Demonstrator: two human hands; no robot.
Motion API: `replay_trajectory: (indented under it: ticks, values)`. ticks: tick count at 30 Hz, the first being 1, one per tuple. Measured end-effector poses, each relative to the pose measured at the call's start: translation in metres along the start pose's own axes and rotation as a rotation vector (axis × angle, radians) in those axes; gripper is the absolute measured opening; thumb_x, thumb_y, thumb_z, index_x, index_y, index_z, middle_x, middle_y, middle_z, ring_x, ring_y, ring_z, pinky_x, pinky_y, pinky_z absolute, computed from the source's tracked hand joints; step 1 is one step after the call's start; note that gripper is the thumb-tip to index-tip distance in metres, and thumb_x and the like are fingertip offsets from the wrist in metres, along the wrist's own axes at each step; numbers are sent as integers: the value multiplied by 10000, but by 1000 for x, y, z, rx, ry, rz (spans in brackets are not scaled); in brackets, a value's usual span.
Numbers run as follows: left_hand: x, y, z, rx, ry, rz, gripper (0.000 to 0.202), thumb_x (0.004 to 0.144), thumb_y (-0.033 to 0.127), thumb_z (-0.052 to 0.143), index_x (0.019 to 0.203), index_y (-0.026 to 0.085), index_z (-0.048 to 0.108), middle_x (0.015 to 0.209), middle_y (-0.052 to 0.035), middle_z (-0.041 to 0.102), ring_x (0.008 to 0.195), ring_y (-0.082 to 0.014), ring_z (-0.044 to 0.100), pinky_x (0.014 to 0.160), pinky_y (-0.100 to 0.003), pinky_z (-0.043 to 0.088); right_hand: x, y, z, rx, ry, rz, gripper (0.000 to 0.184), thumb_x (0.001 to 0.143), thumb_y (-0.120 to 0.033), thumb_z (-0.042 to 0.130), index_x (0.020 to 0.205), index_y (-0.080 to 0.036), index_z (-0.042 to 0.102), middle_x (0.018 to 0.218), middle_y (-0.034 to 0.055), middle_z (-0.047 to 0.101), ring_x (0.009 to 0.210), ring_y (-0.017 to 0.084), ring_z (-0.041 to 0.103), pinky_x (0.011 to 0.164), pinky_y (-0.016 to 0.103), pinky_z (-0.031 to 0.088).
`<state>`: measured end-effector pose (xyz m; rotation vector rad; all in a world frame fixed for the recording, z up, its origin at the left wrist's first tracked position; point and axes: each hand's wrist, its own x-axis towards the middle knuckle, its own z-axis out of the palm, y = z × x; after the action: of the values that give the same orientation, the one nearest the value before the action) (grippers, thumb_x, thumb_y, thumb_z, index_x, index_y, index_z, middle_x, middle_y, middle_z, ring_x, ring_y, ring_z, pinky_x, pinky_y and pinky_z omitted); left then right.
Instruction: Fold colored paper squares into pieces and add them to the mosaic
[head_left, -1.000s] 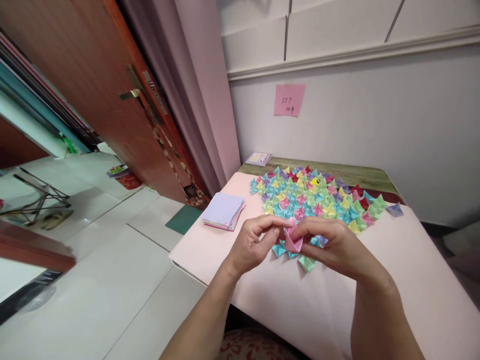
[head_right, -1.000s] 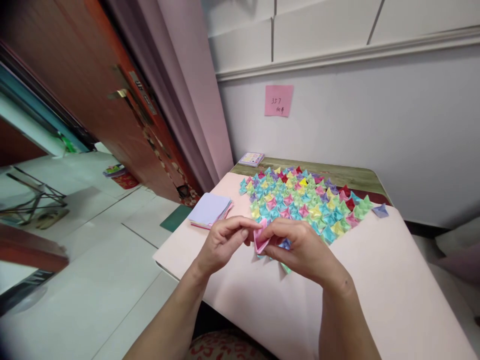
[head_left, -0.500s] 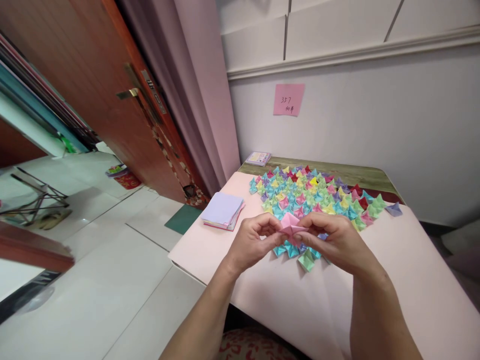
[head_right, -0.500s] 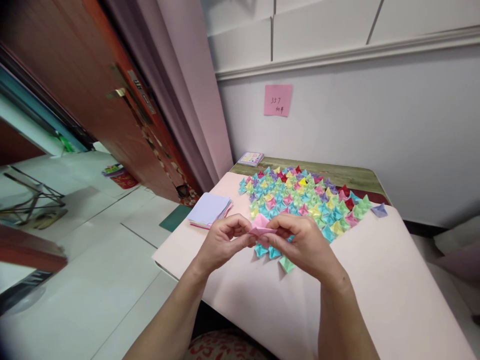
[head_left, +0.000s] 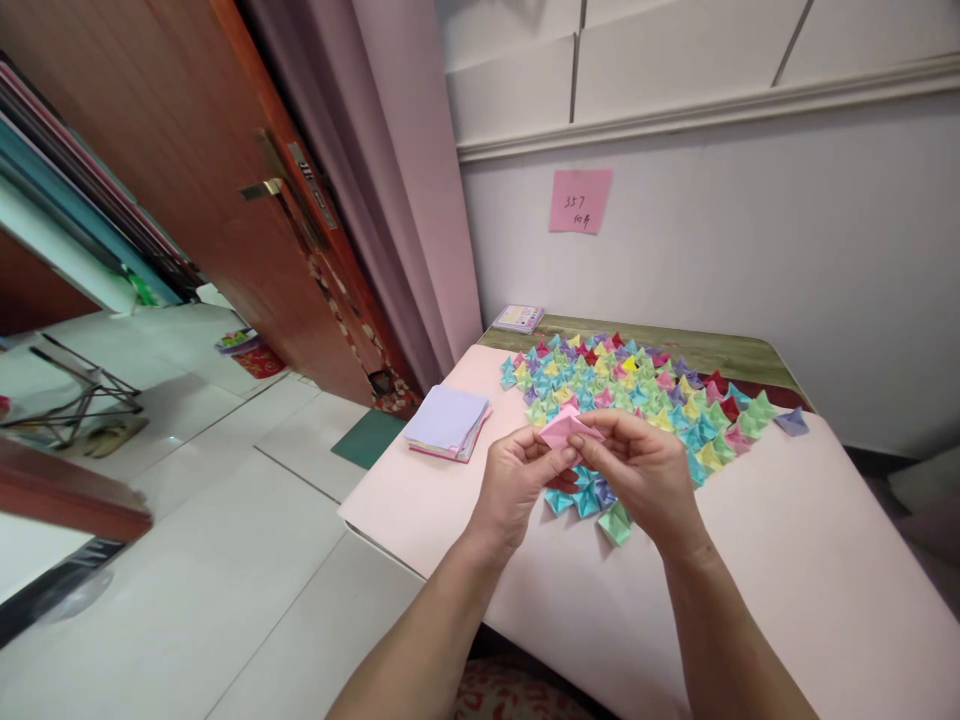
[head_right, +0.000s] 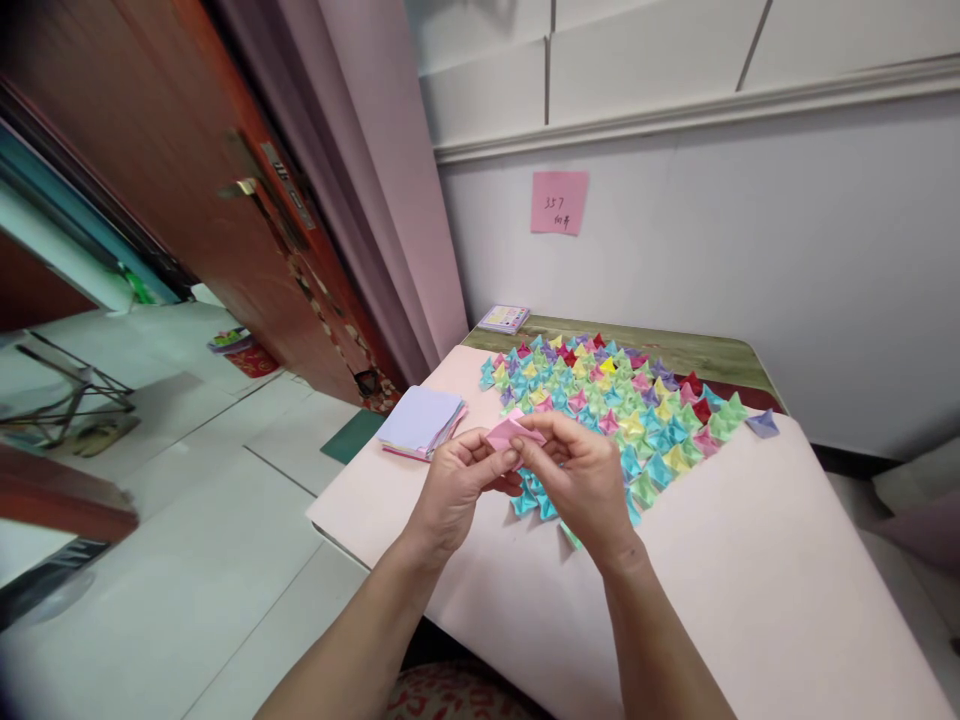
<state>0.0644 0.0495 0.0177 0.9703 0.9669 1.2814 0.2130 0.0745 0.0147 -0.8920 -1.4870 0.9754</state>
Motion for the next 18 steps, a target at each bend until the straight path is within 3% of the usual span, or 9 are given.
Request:
replay_trajectory:
  ticks: [6, 10, 14, 18]
  values:
    - [-2, 4, 1, 51, 39, -1, 261, 740, 359, 777, 811, 130, 672, 601, -7, 654, 490, -118, 603, 506, -242, 534, 7, 0, -14, -66, -183, -161, 190, 896, -352, 629, 902, -224, 770, 867, 68, 729, 863, 210, 670, 674, 298, 560]
    - [-1, 3, 4, 95, 53, 51, 248, 729, 345, 778, 767, 137, 649, 576, 7, 629, 481, -117, 591, 490, -238, 527, 7, -2, -15, -78, -159, -109, 193, 851, -364, 684, 764, -200, 737, 767, 52, 714, 740, 187, 658, 626, 281, 548]
    - [-3, 6, 5, 84, 23, 55, 243, 730, 331, 772, 823, 135, 663, 624, 1, 640, 539, -132, 624, 543, -262, 565, 4, -5, -13, -40, -138, -1, 176, 800, -336, 741, 893, -187, 723, 825, 48, 722, 702, 172, 672, 638, 281, 567]
    - [-5, 10, 4, 61, -73, 67, 266, 802, 385, 697, 888, 135, 667, 695, -41, 685, 640, -183, 685, 662, -338, 600, 3, -6, -15, -61, -79, -18, 241, 797, -329, 746, 999, -201, 717, 851, 45, 736, 726, 179, 682, 668, 301, 577]
